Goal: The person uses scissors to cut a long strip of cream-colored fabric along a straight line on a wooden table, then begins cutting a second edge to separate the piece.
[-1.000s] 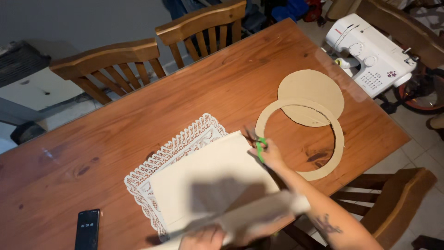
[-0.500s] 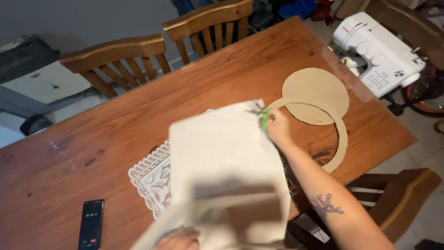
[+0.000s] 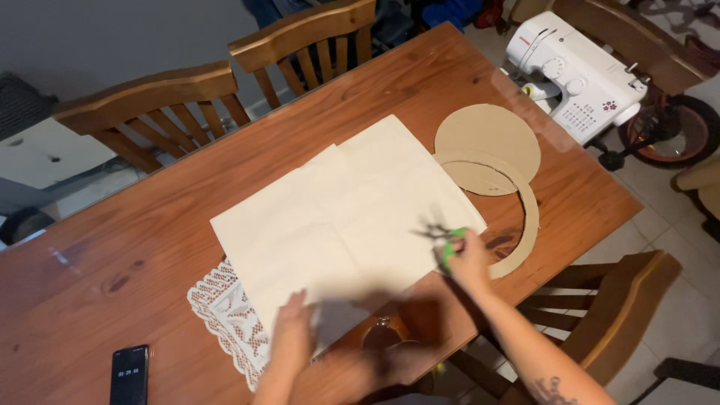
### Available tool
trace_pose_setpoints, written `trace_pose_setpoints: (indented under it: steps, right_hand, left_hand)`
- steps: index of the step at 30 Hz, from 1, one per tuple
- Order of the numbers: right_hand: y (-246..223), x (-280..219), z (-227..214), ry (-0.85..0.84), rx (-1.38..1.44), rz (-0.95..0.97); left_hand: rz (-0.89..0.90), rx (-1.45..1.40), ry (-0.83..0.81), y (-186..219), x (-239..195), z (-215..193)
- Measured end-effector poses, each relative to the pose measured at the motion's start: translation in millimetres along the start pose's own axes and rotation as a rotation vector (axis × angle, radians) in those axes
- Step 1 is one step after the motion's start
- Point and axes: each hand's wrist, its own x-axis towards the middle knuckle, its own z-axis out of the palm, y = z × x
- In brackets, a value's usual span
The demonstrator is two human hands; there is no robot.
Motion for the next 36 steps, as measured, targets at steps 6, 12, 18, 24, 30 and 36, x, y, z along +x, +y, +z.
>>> trace_pose_setpoints:
  steps: [6, 12, 18, 24, 30, 36]
  right_hand:
    - [-2, -13, 76, -0.246, -0.036, 0.242]
    - [-50, -47, 89, -0.415, 0.371, -0.112]
    - [-116, -111, 76, -0.748, 0.502, -0.046]
    - [-139, -109, 71, -0.726, 0.788, 0.351]
    - [-122, -93, 88, -0.733, 0.857, 0.463]
    - [-136, -83, 58, -0.752, 0.815, 0.383]
  left_hand:
    - [-0.123, 0.122, -0.390, 14, 21, 114]
    - [0.458, -0.336, 0.228, -27, 51, 186]
    - [-0.458, -1.007, 0.275, 29, 52, 85]
    - [-0.635, -1.467, 0.159, 50, 48, 39]
    - [-0.598, -1.183, 0.167, 42, 49, 44]
    - [-0.686, -1.079, 0.195, 20, 53, 71]
